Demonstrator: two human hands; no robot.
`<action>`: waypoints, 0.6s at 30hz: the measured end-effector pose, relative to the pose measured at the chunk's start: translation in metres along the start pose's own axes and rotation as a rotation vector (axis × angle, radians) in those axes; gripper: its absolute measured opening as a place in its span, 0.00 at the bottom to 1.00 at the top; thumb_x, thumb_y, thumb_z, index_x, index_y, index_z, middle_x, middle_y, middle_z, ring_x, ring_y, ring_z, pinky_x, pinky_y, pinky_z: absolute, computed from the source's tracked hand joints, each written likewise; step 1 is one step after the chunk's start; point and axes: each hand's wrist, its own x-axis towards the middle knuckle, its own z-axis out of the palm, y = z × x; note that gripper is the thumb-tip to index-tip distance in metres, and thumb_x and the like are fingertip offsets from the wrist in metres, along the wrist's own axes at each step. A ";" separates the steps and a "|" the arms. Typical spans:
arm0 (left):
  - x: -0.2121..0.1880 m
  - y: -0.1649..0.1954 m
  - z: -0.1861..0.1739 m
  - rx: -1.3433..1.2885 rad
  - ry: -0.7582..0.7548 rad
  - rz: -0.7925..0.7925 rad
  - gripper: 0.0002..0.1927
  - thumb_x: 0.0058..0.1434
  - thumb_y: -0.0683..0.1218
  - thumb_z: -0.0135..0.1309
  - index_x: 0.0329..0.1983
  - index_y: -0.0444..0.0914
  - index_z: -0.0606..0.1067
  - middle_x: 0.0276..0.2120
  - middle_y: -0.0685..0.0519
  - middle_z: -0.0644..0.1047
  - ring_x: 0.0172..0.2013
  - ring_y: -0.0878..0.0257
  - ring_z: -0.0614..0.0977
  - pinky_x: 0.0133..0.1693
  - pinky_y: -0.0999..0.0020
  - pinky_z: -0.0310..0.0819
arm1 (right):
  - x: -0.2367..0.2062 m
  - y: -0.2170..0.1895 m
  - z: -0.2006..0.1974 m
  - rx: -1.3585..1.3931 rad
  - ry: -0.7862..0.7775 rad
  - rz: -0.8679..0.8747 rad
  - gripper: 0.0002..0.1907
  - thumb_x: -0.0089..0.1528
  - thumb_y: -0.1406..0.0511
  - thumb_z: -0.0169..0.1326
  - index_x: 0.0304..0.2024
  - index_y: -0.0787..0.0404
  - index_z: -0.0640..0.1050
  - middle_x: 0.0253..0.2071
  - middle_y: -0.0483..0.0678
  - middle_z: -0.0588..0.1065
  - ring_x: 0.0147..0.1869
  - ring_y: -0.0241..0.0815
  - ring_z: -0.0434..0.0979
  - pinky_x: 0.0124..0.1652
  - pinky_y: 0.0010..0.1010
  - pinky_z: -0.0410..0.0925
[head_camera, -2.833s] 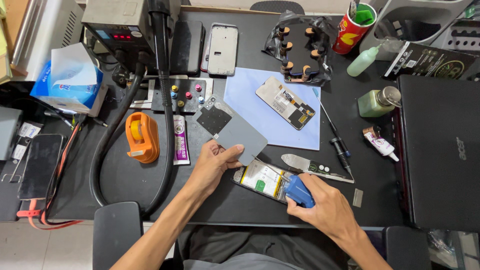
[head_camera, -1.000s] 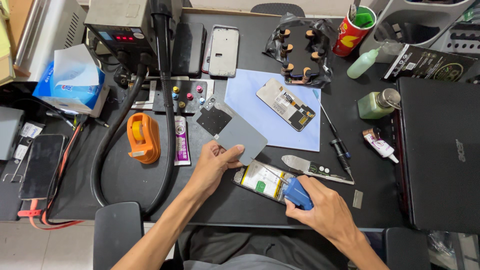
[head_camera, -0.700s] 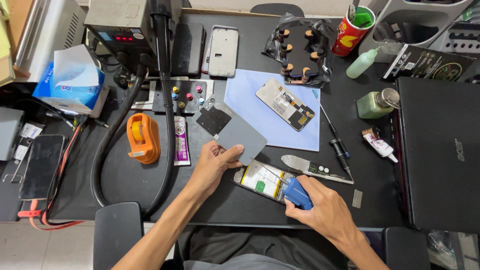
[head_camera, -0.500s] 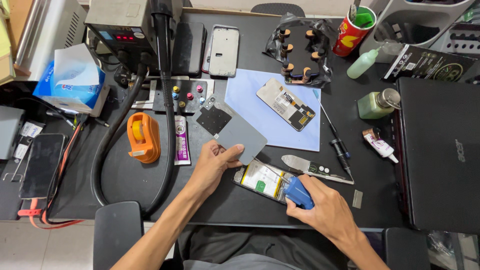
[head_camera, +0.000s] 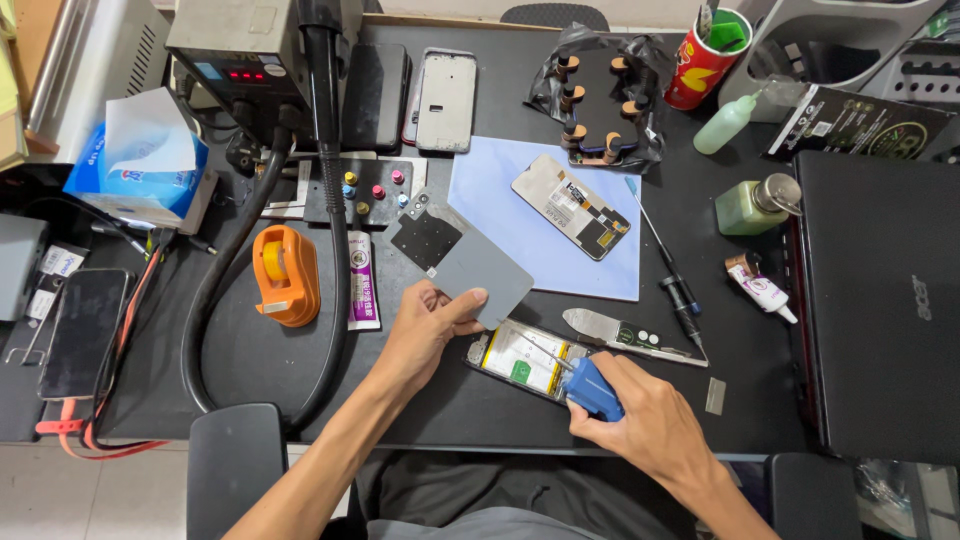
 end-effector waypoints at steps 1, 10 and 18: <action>0.000 0.000 0.000 -0.005 -0.002 0.002 0.14 0.64 0.43 0.58 0.49 0.29 0.77 0.42 0.47 0.83 0.40 0.63 0.85 0.46 0.66 0.82 | 0.000 0.000 -0.001 0.000 -0.002 0.006 0.26 0.47 0.59 0.66 0.44 0.63 0.76 0.34 0.54 0.78 0.34 0.59 0.81 0.34 0.44 0.74; -0.001 0.001 0.000 -0.030 -0.009 0.010 0.15 0.64 0.43 0.58 0.50 0.29 0.76 0.44 0.47 0.83 0.41 0.62 0.85 0.47 0.64 0.82 | 0.000 -0.004 0.000 0.011 0.001 -0.030 0.26 0.47 0.59 0.66 0.45 0.64 0.76 0.36 0.54 0.78 0.35 0.60 0.81 0.34 0.44 0.74; -0.002 0.002 0.001 -0.032 -0.001 0.001 0.14 0.64 0.42 0.57 0.49 0.28 0.76 0.44 0.45 0.82 0.42 0.60 0.85 0.47 0.63 0.83 | -0.001 -0.007 0.002 0.012 -0.022 -0.005 0.27 0.48 0.59 0.65 0.46 0.65 0.76 0.36 0.54 0.79 0.35 0.59 0.82 0.34 0.44 0.74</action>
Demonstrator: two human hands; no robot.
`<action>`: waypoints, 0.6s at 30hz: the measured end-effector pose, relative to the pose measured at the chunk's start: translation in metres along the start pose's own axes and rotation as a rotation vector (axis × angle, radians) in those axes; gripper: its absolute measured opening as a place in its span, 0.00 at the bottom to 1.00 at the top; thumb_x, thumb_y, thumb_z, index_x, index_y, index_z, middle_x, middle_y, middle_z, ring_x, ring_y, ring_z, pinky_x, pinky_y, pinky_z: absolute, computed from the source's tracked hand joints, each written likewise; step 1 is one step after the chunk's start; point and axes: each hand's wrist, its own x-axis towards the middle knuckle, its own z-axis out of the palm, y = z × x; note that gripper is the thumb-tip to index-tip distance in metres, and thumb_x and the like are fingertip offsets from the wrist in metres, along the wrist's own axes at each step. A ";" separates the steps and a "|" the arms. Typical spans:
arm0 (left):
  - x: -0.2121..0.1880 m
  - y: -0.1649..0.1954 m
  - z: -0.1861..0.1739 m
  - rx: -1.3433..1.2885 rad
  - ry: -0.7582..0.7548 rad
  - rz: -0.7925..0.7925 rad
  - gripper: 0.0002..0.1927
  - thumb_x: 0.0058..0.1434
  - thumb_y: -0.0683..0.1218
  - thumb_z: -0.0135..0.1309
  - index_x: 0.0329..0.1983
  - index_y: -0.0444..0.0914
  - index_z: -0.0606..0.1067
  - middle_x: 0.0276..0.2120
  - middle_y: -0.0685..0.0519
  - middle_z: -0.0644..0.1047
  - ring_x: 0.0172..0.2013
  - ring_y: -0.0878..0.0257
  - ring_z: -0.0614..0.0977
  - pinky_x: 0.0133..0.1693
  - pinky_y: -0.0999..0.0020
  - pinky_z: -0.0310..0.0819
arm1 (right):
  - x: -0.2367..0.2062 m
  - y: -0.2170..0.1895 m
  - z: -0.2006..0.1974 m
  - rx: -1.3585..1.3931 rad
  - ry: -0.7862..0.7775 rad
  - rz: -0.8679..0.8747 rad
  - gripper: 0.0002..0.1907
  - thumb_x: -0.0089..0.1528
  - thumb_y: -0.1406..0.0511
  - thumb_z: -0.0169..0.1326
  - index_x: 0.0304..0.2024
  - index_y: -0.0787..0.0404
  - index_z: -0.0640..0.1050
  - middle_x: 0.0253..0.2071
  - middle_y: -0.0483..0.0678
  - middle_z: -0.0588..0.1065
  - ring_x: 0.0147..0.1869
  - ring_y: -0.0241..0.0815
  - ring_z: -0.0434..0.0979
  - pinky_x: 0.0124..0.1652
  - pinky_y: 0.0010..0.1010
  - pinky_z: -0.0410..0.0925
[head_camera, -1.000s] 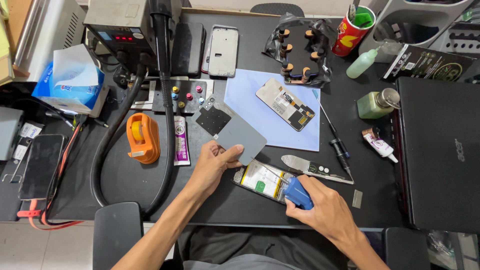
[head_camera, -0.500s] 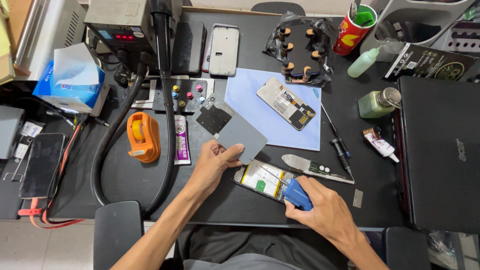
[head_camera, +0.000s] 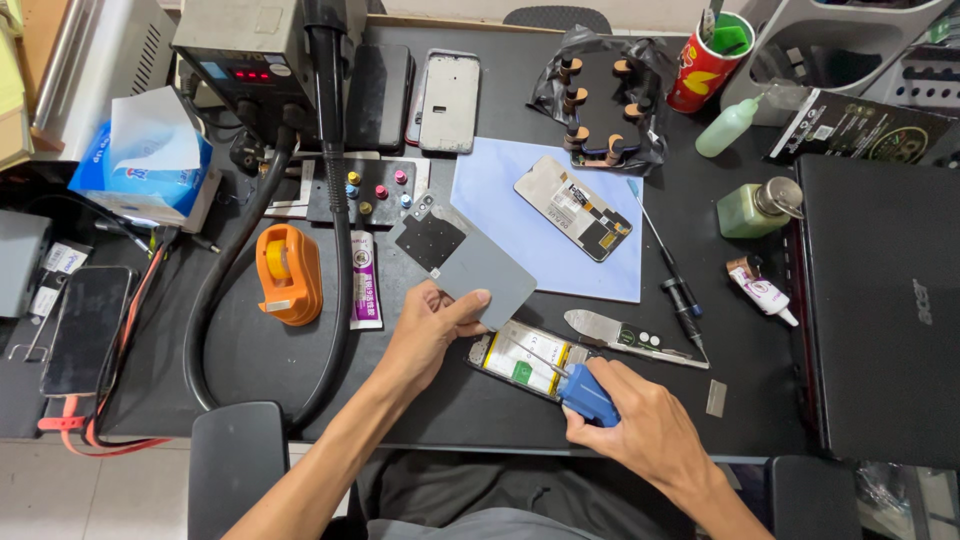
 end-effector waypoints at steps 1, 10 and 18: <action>0.000 0.001 0.000 0.008 0.007 -0.003 0.14 0.64 0.42 0.57 0.49 0.28 0.76 0.44 0.45 0.82 0.42 0.60 0.85 0.47 0.63 0.83 | 0.000 -0.001 -0.001 0.003 0.002 -0.008 0.27 0.48 0.59 0.65 0.46 0.65 0.76 0.36 0.54 0.79 0.35 0.59 0.82 0.34 0.44 0.74; 0.004 -0.001 0.000 -0.036 0.018 0.003 0.14 0.64 0.43 0.58 0.49 0.28 0.76 0.43 0.45 0.82 0.41 0.61 0.85 0.46 0.63 0.82 | -0.003 -0.003 0.000 -0.037 -0.063 -0.005 0.25 0.48 0.58 0.66 0.45 0.61 0.77 0.35 0.53 0.79 0.36 0.59 0.82 0.35 0.44 0.75; 0.002 -0.007 0.003 -0.053 -0.004 -0.009 0.17 0.66 0.47 0.56 0.50 0.30 0.75 0.44 0.46 0.82 0.42 0.60 0.85 0.48 0.63 0.80 | 0.002 0.024 0.003 0.609 -0.086 0.033 0.25 0.53 0.60 0.63 0.50 0.65 0.76 0.32 0.49 0.79 0.31 0.42 0.81 0.36 0.32 0.74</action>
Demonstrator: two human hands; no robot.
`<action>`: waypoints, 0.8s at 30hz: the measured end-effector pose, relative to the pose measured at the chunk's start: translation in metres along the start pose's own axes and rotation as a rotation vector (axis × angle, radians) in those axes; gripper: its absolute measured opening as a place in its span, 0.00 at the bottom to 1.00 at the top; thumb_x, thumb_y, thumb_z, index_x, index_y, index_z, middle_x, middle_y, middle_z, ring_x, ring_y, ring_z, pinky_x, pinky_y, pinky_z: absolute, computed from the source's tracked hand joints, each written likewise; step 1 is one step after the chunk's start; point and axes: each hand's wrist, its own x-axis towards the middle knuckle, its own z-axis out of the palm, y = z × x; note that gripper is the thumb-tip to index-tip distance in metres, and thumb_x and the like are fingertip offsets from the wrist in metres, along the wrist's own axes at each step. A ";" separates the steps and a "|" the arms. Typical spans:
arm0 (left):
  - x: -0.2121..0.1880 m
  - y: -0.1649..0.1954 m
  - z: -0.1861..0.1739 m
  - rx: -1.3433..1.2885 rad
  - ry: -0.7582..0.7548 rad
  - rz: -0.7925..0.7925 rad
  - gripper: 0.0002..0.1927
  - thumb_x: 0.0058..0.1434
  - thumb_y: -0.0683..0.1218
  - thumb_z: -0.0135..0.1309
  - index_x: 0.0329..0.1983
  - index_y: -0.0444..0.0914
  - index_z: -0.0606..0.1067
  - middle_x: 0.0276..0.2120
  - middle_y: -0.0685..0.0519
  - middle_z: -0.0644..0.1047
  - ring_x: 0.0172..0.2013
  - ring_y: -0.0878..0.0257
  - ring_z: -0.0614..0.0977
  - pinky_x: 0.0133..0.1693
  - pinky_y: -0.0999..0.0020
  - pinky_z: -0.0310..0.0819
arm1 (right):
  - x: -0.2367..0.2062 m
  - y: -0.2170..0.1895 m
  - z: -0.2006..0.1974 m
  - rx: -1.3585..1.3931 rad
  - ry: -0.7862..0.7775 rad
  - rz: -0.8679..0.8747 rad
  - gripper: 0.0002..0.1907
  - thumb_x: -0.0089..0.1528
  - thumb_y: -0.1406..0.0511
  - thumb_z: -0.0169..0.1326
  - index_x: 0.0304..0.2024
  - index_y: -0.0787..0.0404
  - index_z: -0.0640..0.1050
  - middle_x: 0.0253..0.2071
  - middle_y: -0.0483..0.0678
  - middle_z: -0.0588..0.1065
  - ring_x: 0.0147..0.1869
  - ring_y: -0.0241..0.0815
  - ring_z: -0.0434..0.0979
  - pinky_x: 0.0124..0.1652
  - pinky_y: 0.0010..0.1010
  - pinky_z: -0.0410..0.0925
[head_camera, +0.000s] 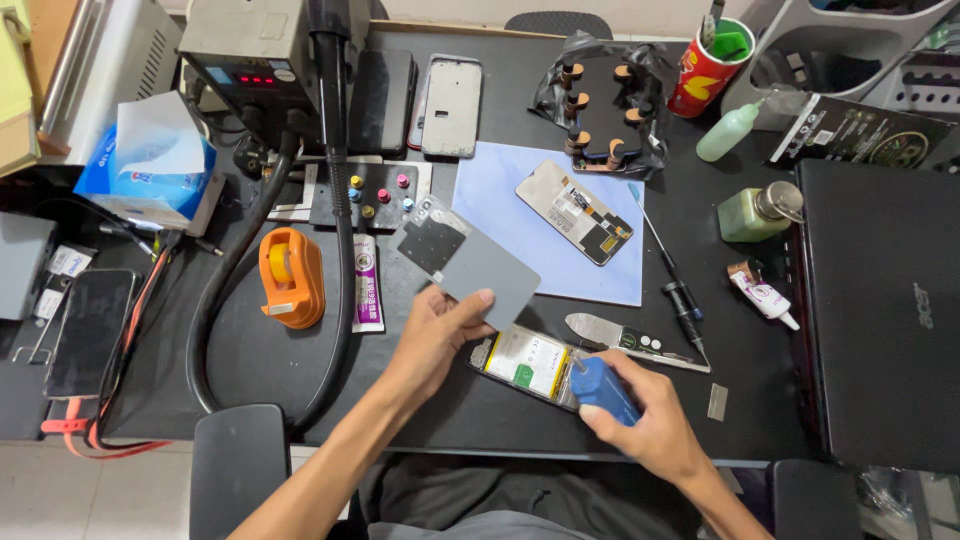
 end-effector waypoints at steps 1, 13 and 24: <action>-0.003 -0.005 0.005 -0.006 -0.023 -0.021 0.18 0.67 0.49 0.54 0.51 0.30 0.75 0.44 0.47 0.82 0.43 0.59 0.84 0.49 0.63 0.79 | 0.001 0.004 0.000 0.234 -0.051 0.054 0.26 0.55 0.60 0.62 0.51 0.67 0.75 0.34 0.49 0.77 0.32 0.40 0.80 0.36 0.31 0.73; -0.029 -0.038 0.046 0.521 -0.482 -0.121 0.26 0.68 0.55 0.54 0.63 0.35 0.74 0.51 0.51 0.81 0.50 0.68 0.78 0.53 0.74 0.71 | -0.013 0.039 -0.051 0.680 -0.008 0.080 0.38 0.59 0.50 0.56 0.59 0.75 0.73 0.28 0.54 0.77 0.29 0.39 0.77 0.29 0.26 0.66; -0.010 -0.031 0.055 0.494 -0.530 -0.303 0.31 0.61 0.44 0.62 0.68 0.35 0.71 0.45 0.50 0.81 0.40 0.69 0.78 0.42 0.76 0.73 | -0.015 0.035 -0.049 0.441 -0.244 0.066 0.27 0.59 0.61 0.60 0.58 0.70 0.75 0.50 0.51 0.73 0.36 0.35 0.77 0.38 0.28 0.73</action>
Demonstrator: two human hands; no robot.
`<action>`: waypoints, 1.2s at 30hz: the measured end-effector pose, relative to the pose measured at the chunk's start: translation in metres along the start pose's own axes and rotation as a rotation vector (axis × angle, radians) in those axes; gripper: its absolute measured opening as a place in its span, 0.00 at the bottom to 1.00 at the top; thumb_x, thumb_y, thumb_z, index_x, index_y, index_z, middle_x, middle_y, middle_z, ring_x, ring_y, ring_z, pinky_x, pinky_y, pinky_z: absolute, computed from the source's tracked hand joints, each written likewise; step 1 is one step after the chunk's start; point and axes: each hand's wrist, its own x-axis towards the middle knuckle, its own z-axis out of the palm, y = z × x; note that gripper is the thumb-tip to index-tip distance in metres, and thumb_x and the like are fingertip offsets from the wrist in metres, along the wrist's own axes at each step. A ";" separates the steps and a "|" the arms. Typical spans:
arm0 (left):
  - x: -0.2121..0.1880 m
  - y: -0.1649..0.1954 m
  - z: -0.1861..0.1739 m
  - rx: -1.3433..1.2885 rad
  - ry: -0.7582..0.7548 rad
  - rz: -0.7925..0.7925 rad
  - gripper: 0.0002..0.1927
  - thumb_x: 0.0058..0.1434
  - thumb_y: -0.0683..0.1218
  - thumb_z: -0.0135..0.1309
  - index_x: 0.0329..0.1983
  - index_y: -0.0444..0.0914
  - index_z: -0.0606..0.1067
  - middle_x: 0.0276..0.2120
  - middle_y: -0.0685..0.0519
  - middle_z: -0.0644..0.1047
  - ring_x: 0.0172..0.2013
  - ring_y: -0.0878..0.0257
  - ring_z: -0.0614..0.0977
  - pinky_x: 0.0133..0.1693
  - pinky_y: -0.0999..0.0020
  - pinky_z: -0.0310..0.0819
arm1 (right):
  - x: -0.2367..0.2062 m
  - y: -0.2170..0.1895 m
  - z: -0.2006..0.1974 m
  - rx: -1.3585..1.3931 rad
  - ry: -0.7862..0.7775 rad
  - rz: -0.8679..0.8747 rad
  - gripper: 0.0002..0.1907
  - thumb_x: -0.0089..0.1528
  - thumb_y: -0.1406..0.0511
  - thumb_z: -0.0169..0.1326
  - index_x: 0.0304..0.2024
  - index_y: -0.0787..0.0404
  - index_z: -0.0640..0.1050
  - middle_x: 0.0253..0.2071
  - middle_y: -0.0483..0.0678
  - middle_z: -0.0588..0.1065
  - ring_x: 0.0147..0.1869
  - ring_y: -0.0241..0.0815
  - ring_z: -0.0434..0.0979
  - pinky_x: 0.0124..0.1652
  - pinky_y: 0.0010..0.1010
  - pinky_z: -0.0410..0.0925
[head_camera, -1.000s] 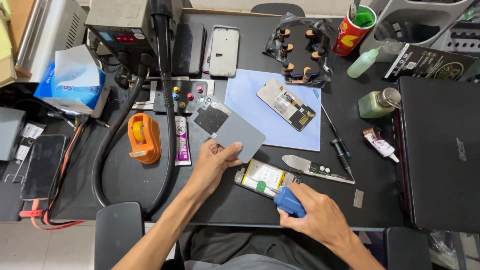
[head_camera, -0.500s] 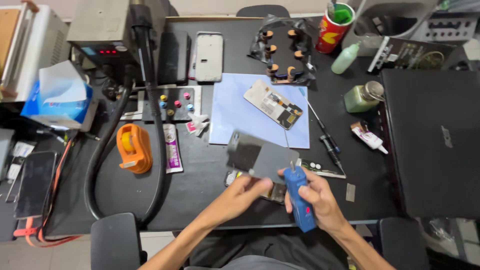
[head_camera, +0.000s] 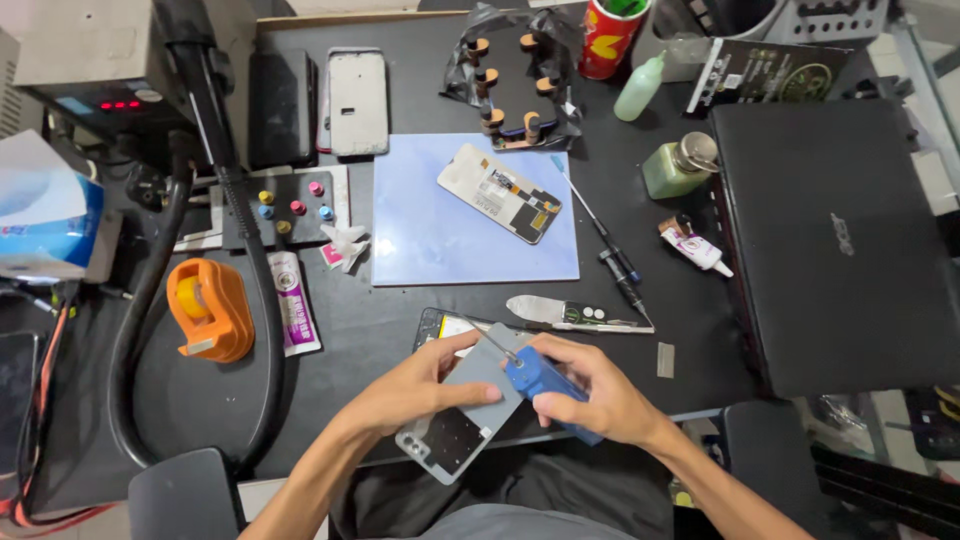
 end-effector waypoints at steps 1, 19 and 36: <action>0.000 0.004 -0.001 -0.050 0.019 0.007 0.30 0.61 0.43 0.62 0.67 0.34 0.71 0.45 0.49 0.81 0.41 0.69 0.80 0.42 0.75 0.75 | 0.002 -0.001 0.002 -0.018 0.013 0.000 0.27 0.58 0.62 0.61 0.57 0.69 0.75 0.52 0.50 0.73 0.36 0.35 0.78 0.38 0.28 0.73; -0.032 0.017 -0.083 -0.193 0.286 0.174 0.35 0.60 0.41 0.59 0.71 0.32 0.64 0.53 0.50 0.79 0.52 0.66 0.78 0.55 0.72 0.72 | 0.043 -0.019 0.029 -1.032 0.517 -0.031 0.28 0.49 0.57 0.66 0.51 0.56 0.78 0.42 0.50 0.81 0.42 0.52 0.84 0.40 0.39 0.75; -0.029 0.009 -0.086 -0.103 0.352 0.122 0.35 0.58 0.42 0.61 0.69 0.33 0.66 0.53 0.49 0.80 0.52 0.65 0.79 0.55 0.72 0.71 | 0.044 -0.013 0.034 -1.081 0.439 -0.060 0.29 0.47 0.58 0.67 0.49 0.61 0.78 0.35 0.57 0.81 0.37 0.55 0.84 0.38 0.40 0.75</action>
